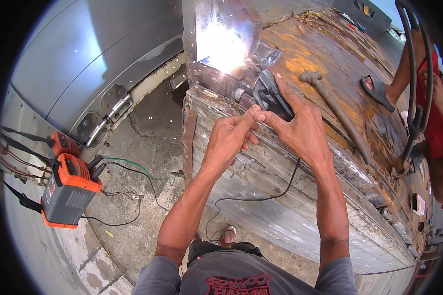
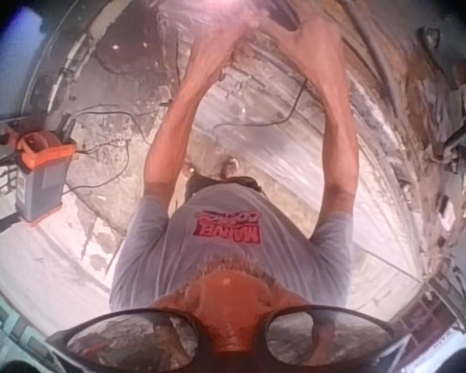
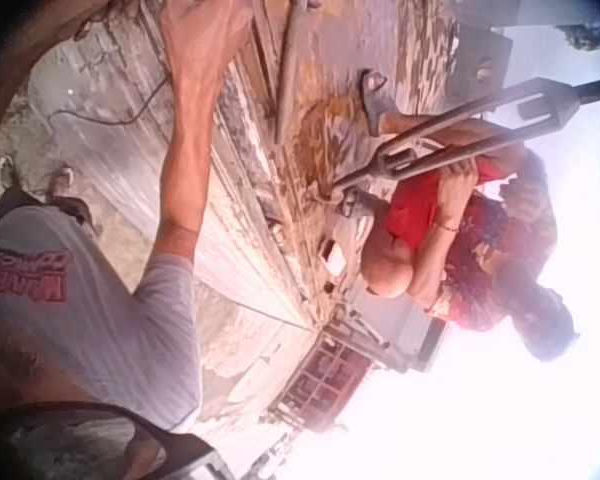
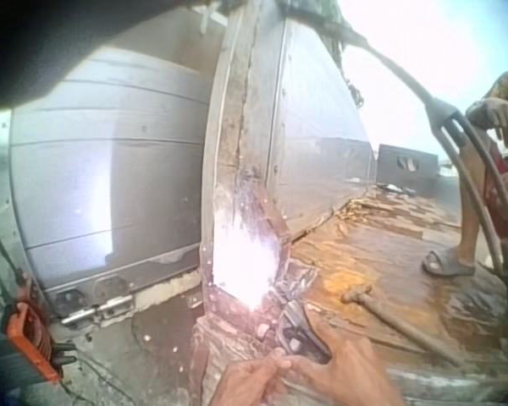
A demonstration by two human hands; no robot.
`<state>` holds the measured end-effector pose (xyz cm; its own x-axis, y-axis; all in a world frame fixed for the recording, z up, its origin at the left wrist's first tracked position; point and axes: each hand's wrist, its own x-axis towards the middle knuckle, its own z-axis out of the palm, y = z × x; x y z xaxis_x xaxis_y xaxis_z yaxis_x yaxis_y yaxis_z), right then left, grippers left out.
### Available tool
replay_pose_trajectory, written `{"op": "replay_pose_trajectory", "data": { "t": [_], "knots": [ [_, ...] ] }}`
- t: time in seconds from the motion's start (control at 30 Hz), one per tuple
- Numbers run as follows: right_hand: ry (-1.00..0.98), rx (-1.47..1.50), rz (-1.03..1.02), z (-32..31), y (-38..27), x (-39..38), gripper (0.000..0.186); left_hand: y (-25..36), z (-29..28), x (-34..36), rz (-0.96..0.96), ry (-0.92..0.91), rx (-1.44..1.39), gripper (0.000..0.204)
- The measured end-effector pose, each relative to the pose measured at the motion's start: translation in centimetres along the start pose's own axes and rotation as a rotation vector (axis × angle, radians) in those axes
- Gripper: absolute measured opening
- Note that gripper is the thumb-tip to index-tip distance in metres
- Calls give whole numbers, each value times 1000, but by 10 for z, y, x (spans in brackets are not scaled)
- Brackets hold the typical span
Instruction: The person welds a metal frame using a handheld welding torch, producing bright sparks. They pause to inspect the weld and then use a hammer to tap the welded area. The person resumes welding along the same seam.
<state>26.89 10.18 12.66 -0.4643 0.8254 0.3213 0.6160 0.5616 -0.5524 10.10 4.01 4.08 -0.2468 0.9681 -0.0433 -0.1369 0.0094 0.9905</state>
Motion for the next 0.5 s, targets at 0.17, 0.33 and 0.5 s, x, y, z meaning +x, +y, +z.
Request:
{"op": "replay_pose_trajectory", "data": {
  "t": [0.17, 0.33, 0.5],
  "knots": [
    [155, 11, -216, 3, 6, -2, 94, 4, 1, 0, -14, -1, -33, 74],
    [78, -15, -120, 3, 4, 1, 97, 3, 0, 1, -28, 8, -49, 74],
    [78, -41, -126, 6, 8, 4, 97, 0, 2, 3, -23, 2, -72, 72]
  ]
}}
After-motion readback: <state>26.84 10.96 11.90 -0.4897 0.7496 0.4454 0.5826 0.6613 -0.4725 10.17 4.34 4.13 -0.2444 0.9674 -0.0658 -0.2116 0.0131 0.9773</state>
